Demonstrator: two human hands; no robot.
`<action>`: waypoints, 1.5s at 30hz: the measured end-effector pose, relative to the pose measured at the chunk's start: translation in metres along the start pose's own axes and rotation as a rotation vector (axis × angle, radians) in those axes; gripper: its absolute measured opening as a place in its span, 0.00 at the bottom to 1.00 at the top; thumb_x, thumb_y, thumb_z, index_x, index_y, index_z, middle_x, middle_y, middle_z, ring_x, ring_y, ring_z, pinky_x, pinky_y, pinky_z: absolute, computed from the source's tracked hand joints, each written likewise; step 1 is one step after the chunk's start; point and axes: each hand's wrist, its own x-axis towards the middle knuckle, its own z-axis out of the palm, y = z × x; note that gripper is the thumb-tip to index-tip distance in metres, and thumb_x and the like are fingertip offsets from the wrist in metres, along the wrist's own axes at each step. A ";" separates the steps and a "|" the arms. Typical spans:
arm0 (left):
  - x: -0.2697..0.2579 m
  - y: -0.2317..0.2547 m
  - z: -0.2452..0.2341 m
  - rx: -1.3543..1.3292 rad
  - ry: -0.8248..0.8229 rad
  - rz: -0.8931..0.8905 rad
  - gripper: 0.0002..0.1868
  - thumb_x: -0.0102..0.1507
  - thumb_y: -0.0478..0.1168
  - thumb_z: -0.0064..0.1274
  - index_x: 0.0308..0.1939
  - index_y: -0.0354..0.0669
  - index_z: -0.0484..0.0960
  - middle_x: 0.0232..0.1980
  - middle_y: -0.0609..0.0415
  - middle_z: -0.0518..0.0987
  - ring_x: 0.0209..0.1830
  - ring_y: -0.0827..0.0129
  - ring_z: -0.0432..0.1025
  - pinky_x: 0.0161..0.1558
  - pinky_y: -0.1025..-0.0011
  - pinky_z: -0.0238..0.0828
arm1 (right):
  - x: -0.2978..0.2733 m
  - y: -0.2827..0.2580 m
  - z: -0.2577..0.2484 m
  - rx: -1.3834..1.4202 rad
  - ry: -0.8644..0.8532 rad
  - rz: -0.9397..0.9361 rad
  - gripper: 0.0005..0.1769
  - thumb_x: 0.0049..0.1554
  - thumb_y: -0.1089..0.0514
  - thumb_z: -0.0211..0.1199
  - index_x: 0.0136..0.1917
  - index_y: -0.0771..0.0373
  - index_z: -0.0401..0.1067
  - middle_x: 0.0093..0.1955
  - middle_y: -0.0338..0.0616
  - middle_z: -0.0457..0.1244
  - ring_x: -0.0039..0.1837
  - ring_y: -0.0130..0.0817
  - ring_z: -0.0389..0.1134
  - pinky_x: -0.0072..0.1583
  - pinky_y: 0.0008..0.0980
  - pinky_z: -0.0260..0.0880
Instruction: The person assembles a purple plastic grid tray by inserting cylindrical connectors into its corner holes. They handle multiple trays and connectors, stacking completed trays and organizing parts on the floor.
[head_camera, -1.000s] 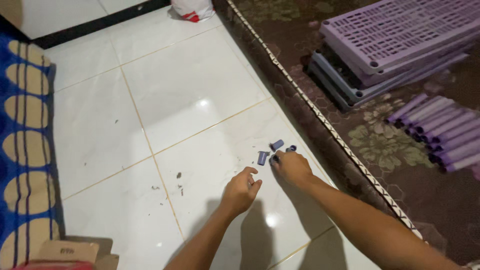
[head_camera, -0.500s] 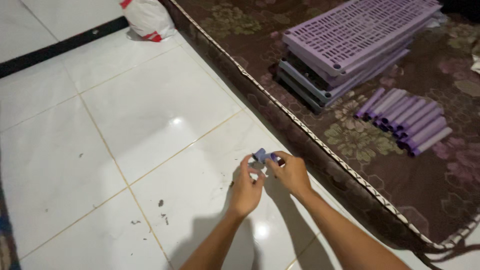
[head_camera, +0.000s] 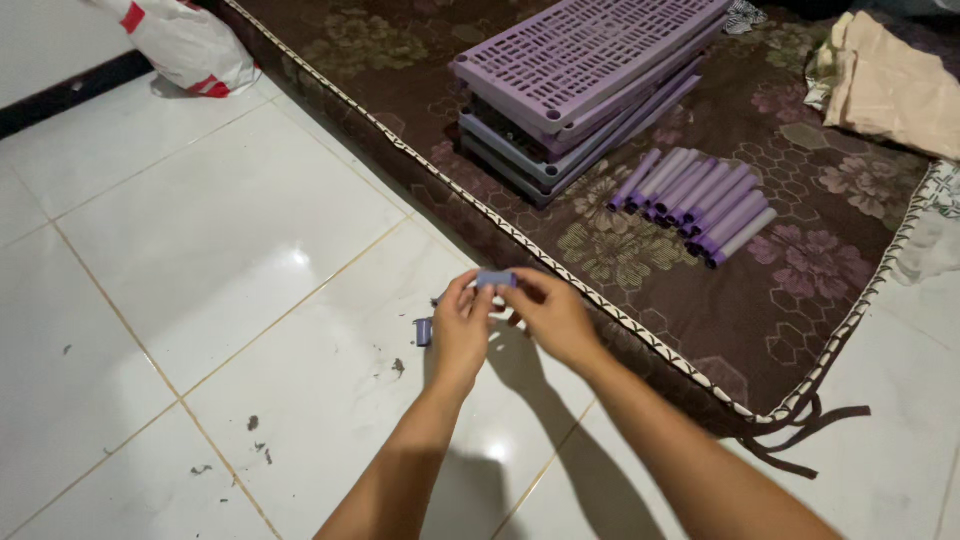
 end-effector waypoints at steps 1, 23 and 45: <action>0.003 0.008 0.004 -0.023 -0.015 0.009 0.20 0.68 0.39 0.51 0.63 0.39 0.74 0.50 0.52 0.82 0.41 0.72 0.77 0.39 0.74 0.74 | 0.001 -0.006 -0.008 -0.011 -0.002 -0.031 0.18 0.60 0.53 0.64 0.60 0.63 0.77 0.42 0.40 0.72 0.38 0.24 0.69 0.38 0.26 0.68; -0.031 0.031 0.098 0.508 -0.220 0.065 0.19 0.65 0.40 0.54 0.60 0.44 0.77 0.46 0.54 0.84 0.41 0.65 0.79 0.44 0.67 0.74 | -0.002 0.026 -0.182 -0.431 0.477 -0.210 0.19 0.53 0.60 0.72 0.58 0.61 0.78 0.49 0.44 0.69 0.48 0.32 0.71 0.51 0.33 0.71; -0.029 0.010 0.072 0.654 -0.191 0.072 0.17 0.66 0.40 0.52 0.59 0.44 0.77 0.47 0.54 0.85 0.41 0.61 0.80 0.43 0.65 0.75 | -0.024 0.060 -0.170 -0.654 0.679 -0.367 0.32 0.53 0.66 0.65 0.72 0.59 0.68 0.52 0.54 0.63 0.50 0.45 0.69 0.52 0.42 0.71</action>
